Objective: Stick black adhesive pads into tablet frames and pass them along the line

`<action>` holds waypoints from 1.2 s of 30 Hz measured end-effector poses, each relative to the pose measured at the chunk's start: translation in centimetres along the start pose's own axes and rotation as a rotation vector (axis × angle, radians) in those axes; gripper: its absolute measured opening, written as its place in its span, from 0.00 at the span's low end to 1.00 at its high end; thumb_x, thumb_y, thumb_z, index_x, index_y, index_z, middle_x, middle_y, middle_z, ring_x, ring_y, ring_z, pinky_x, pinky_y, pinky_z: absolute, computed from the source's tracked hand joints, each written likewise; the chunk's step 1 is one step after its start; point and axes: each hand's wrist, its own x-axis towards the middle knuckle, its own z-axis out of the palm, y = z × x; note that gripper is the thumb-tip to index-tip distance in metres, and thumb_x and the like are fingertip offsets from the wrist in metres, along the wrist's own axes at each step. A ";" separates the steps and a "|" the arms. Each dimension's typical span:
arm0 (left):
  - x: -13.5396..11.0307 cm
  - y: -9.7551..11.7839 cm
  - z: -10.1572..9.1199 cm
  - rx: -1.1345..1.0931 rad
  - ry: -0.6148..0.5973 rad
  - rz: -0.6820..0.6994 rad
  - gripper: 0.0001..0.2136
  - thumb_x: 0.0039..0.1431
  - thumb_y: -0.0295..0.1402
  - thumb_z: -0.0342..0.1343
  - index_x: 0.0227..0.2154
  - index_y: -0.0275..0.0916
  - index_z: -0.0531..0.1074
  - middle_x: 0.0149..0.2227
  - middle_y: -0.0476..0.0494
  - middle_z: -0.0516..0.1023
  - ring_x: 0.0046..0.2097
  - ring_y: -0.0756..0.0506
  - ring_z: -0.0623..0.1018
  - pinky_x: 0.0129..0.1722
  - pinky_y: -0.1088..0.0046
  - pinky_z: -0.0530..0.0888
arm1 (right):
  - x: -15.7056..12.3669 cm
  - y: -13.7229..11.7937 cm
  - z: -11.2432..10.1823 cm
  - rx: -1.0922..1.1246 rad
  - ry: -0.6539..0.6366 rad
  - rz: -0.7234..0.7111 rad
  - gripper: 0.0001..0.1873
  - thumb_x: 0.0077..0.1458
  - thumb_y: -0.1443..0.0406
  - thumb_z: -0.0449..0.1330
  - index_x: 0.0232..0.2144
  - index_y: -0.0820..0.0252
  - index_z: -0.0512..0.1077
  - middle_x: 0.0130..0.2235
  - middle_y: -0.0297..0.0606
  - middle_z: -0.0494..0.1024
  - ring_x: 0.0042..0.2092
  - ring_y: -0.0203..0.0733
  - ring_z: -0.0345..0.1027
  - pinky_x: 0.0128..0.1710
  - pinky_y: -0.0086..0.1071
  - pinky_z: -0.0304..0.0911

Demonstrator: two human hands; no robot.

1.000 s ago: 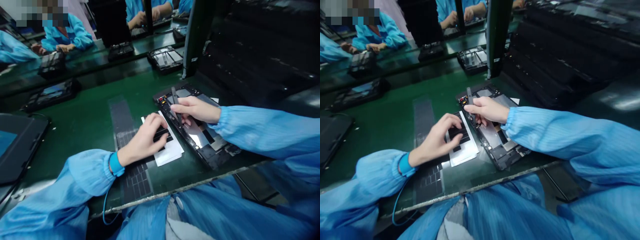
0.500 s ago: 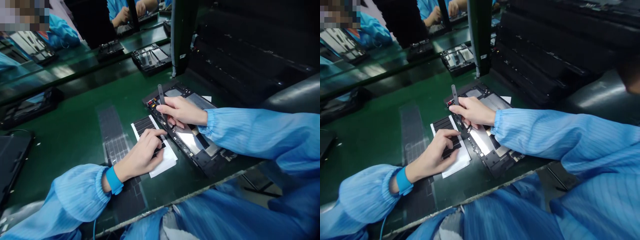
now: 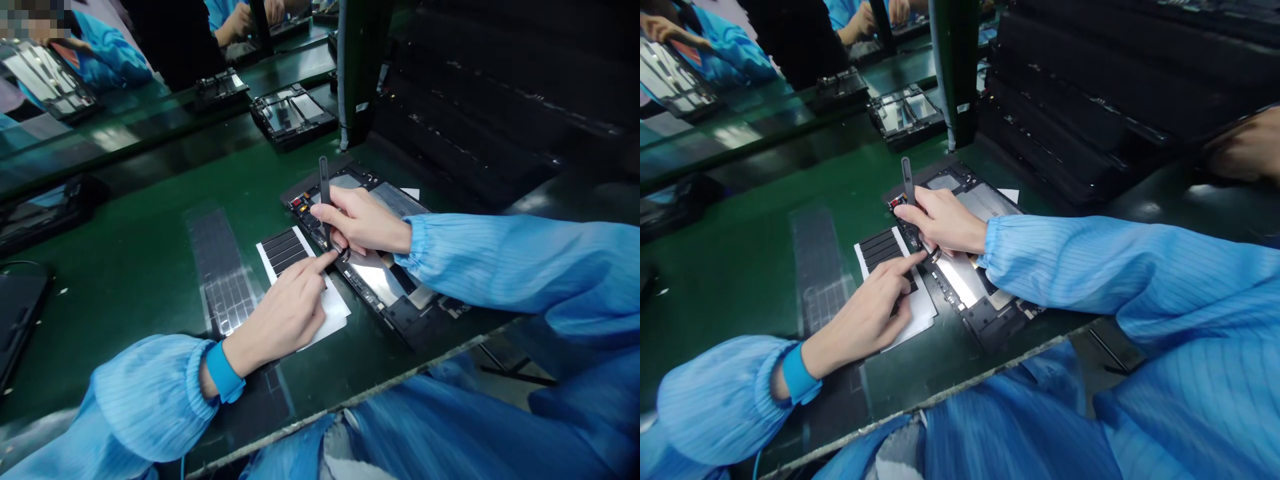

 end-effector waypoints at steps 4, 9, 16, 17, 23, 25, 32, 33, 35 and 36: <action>0.3 0.7 0.1 0.098 -0.024 0.034 0.07 0.54 0.17 0.43 0.32 0.34 0.58 0.55 0.26 0.62 0.53 0.38 0.66 0.51 0.58 0.70 | 0.0 0.3 0.0 0.094 -0.025 0.028 0.09 0.60 0.61 0.51 0.32 0.61 0.61 0.12 0.23 0.62 0.09 0.26 0.50 0.08 0.20 0.43; -0.2 1.6 0.0 0.004 -0.058 0.058 0.08 0.55 0.18 0.43 0.36 0.33 0.60 0.55 0.30 0.64 0.54 0.40 0.66 0.52 0.62 0.71 | 0.1 0.5 0.0 0.166 -0.031 0.044 0.12 0.59 0.56 0.51 0.33 0.60 0.61 0.12 0.23 0.63 0.08 0.27 0.52 0.07 0.20 0.43; -0.6 3.2 0.7 -0.269 -0.048 -0.215 0.26 0.54 0.25 0.47 0.56 0.26 0.48 0.55 0.23 0.60 0.62 0.38 0.57 0.56 0.58 0.68 | 0.2 0.6 0.2 0.165 -0.023 0.056 0.11 0.60 0.58 0.50 0.29 0.59 0.59 0.12 0.23 0.63 0.08 0.28 0.52 0.07 0.21 0.42; -0.7 3.8 0.6 -0.306 -0.054 -0.222 0.25 0.53 0.26 0.48 0.54 0.26 0.51 0.54 0.25 0.63 0.62 0.38 0.58 0.57 0.58 0.67 | 0.2 0.7 0.3 0.162 -0.019 0.057 0.11 0.60 0.58 0.49 0.29 0.59 0.59 0.12 0.23 0.63 0.08 0.28 0.51 0.07 0.21 0.42; 0.2 3.6 -1.3 -0.360 -0.088 -0.213 0.04 0.54 0.28 0.48 0.32 0.36 0.66 0.39 0.38 0.74 0.45 0.45 0.75 0.48 0.69 0.72 | 0.4 -0.3 -2.1 -0.166 0.186 -0.016 0.17 0.58 0.55 0.50 0.26 0.62 0.65 0.19 0.33 0.70 0.20 0.32 0.65 0.20 0.25 0.60; 1.6 1.4 -2.1 -0.270 -0.017 -0.308 0.08 0.56 0.31 0.46 0.23 0.37 0.65 0.26 0.45 0.75 0.33 0.48 0.76 0.36 0.74 0.72 | 0.3 -0.6 -4.3 -0.500 0.330 0.021 0.18 0.59 0.56 0.48 0.27 0.64 0.68 0.25 0.40 0.73 0.29 0.38 0.70 0.31 0.30 0.64; 6.6 -4.6 -3.0 -0.300 -0.322 -0.691 0.28 0.62 0.46 0.36 0.11 0.37 0.63 0.12 0.47 0.67 0.23 0.49 0.72 0.35 0.72 0.70 | 1.3 2.1 -7.4 -1.076 -0.027 0.508 0.26 0.60 0.56 0.42 0.39 0.71 0.72 0.42 0.57 0.73 0.46 0.56 0.68 0.43 0.39 0.61; 6.8 -4.6 -2.9 -0.320 -0.320 -0.683 0.29 0.63 0.46 0.35 0.10 0.37 0.62 0.13 0.46 0.68 0.25 0.48 0.73 0.38 0.71 0.70 | 1.6 2.5 -7.4 -1.076 -0.060 0.500 0.26 0.61 0.56 0.41 0.39 0.70 0.72 0.43 0.56 0.72 0.47 0.55 0.68 0.44 0.38 0.60; 7.0 -4.2 -2.6 -0.400 -0.263 -0.680 0.28 0.63 0.45 0.34 0.13 0.37 0.63 0.16 0.44 0.70 0.26 0.47 0.74 0.39 0.67 0.71 | 2.1 3.2 -7.5 -1.055 -0.039 0.482 0.26 0.61 0.56 0.41 0.38 0.70 0.72 0.44 0.57 0.72 0.47 0.54 0.67 0.43 0.38 0.59; 7.1 -3.9 -2.4 -0.487 -0.226 -0.685 0.26 0.64 0.44 0.35 0.16 0.36 0.64 0.18 0.44 0.71 0.26 0.47 0.74 0.38 0.66 0.72 | 2.3 3.4 -7.8 -1.034 -0.014 0.485 0.26 0.61 0.56 0.42 0.37 0.69 0.73 0.44 0.57 0.72 0.47 0.54 0.67 0.43 0.37 0.59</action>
